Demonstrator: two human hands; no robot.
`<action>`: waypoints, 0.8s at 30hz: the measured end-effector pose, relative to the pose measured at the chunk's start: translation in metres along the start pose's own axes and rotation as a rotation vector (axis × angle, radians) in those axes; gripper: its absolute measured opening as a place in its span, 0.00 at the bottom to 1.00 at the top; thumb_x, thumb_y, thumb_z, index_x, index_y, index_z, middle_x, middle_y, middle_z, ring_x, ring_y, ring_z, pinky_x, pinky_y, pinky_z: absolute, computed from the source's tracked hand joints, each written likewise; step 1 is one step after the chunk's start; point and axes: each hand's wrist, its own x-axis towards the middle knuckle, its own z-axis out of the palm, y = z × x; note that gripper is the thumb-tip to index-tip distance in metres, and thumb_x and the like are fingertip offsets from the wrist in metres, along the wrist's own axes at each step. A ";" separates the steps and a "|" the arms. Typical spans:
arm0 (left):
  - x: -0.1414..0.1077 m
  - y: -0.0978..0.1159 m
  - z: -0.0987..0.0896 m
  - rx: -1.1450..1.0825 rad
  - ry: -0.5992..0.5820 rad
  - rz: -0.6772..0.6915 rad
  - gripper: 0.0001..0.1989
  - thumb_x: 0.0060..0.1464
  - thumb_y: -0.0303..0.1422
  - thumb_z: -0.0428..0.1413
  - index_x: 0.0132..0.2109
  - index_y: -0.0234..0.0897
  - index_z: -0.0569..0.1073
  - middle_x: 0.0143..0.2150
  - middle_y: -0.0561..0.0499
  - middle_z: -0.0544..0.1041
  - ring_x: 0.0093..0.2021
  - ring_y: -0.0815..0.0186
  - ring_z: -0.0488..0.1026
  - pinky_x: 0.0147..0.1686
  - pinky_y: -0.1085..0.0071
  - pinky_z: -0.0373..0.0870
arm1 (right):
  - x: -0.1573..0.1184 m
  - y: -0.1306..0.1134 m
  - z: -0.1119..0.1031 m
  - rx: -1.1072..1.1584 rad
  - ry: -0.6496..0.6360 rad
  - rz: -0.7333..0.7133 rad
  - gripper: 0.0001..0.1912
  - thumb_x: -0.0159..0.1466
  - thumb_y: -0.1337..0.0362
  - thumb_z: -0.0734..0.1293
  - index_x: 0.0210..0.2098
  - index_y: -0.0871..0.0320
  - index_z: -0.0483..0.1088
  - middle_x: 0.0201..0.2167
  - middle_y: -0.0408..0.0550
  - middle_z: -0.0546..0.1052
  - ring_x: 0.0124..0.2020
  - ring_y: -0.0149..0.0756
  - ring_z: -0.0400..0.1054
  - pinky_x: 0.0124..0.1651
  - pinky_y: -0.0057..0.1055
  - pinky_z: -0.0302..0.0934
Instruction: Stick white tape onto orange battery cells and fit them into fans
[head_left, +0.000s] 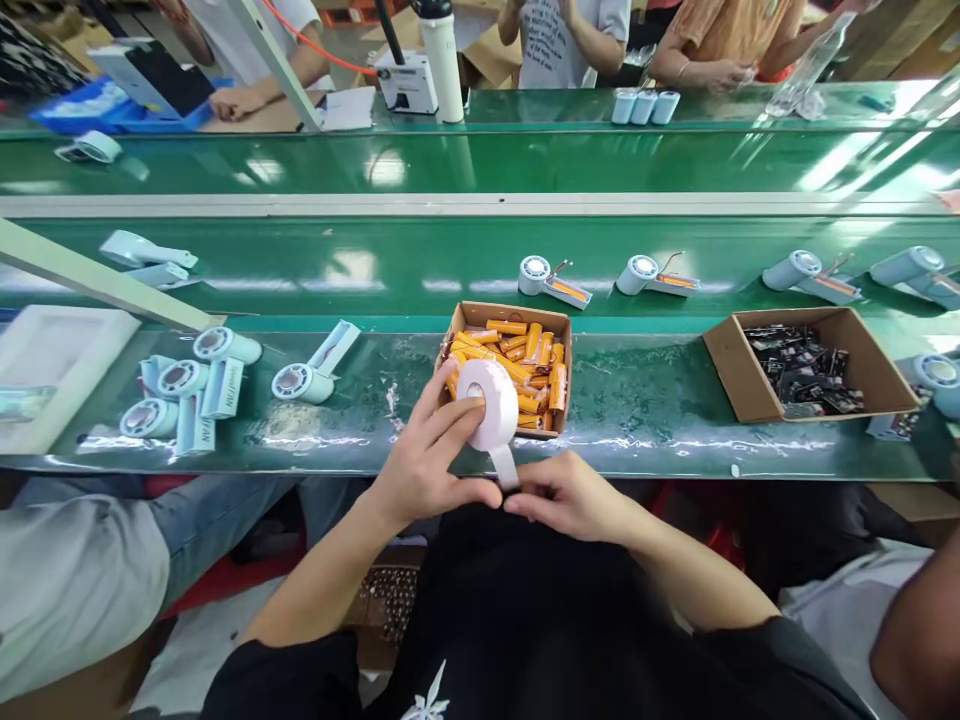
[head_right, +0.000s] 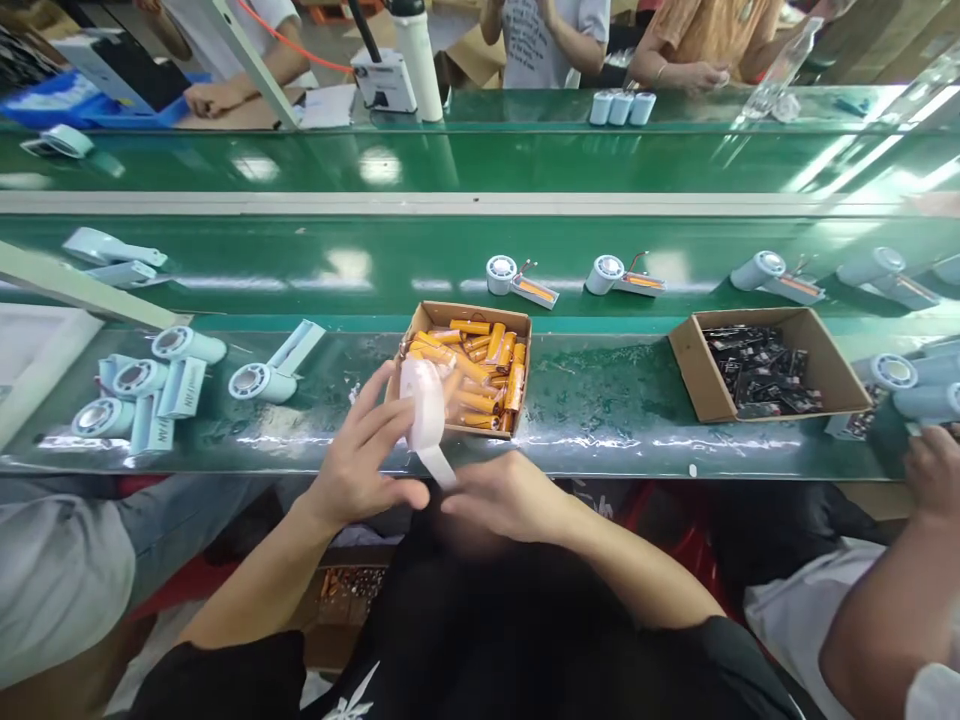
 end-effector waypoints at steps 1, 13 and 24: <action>-0.004 0.000 -0.001 0.017 0.003 -0.019 0.39 0.63 0.61 0.54 0.66 0.34 0.70 0.58 0.34 0.77 0.76 0.32 0.54 0.69 0.29 0.62 | 0.002 -0.002 0.003 -0.035 -0.055 -0.035 0.18 0.74 0.50 0.66 0.37 0.57 0.79 0.23 0.41 0.75 0.23 0.29 0.65 0.28 0.27 0.57; -0.038 -0.008 0.010 0.147 0.070 -0.137 0.22 0.61 0.22 0.58 0.61 0.35 0.70 0.55 0.40 0.75 0.71 0.41 0.66 0.69 0.32 0.65 | 0.070 -0.005 -0.051 -1.168 0.158 0.080 0.12 0.71 0.55 0.70 0.42 0.57 0.79 0.40 0.58 0.84 0.49 0.53 0.71 0.48 0.43 0.62; -0.040 -0.006 0.006 0.152 0.052 -0.132 0.21 0.59 0.22 0.60 0.59 0.38 0.72 0.54 0.42 0.78 0.65 0.45 0.72 0.68 0.32 0.66 | 0.048 -0.004 -0.076 -0.521 0.413 -0.132 0.11 0.72 0.60 0.68 0.53 0.50 0.76 0.50 0.50 0.82 0.51 0.44 0.77 0.55 0.44 0.72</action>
